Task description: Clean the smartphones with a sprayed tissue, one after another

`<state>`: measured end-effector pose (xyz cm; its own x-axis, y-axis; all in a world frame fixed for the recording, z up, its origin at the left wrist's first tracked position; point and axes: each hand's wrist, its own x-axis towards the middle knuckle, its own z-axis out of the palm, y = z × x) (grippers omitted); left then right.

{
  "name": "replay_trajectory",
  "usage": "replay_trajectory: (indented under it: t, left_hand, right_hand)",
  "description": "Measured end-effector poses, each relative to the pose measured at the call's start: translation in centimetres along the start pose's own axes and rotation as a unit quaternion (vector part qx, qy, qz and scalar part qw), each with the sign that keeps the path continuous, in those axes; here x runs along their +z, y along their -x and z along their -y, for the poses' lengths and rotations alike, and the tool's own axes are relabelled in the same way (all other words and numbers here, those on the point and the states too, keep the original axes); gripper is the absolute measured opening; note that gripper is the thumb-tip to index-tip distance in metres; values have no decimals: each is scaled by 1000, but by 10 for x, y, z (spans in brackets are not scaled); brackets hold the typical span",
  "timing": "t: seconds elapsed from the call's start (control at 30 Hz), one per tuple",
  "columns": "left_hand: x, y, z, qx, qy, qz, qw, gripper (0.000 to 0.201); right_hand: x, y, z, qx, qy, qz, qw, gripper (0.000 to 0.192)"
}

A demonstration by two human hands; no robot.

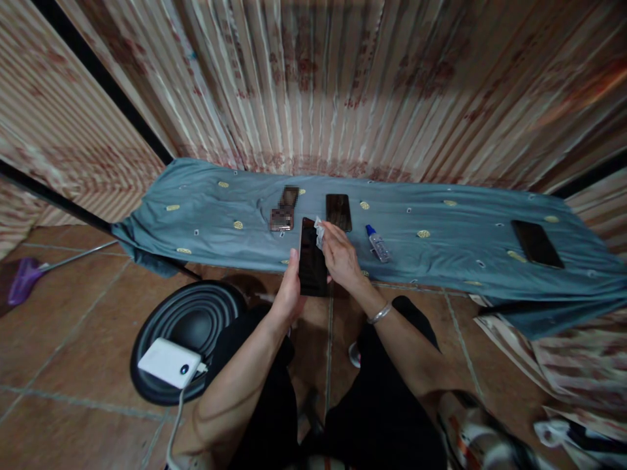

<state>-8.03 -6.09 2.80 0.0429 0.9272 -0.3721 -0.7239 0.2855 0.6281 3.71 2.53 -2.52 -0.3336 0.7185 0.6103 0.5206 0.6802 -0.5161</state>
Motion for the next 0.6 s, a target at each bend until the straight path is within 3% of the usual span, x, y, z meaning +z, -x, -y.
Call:
replay_trajectory:
  t: [0.37,0.6]
  left_hand:
    - [-1,-3,-12,51,34,-4,998,61]
    - [-6,-7,-14,68,39,-19,997,69]
  right_hand:
    - [3,14,15,-26,-42,41,998,47]
    - [7,28,25,-57,-46,23,997,45]
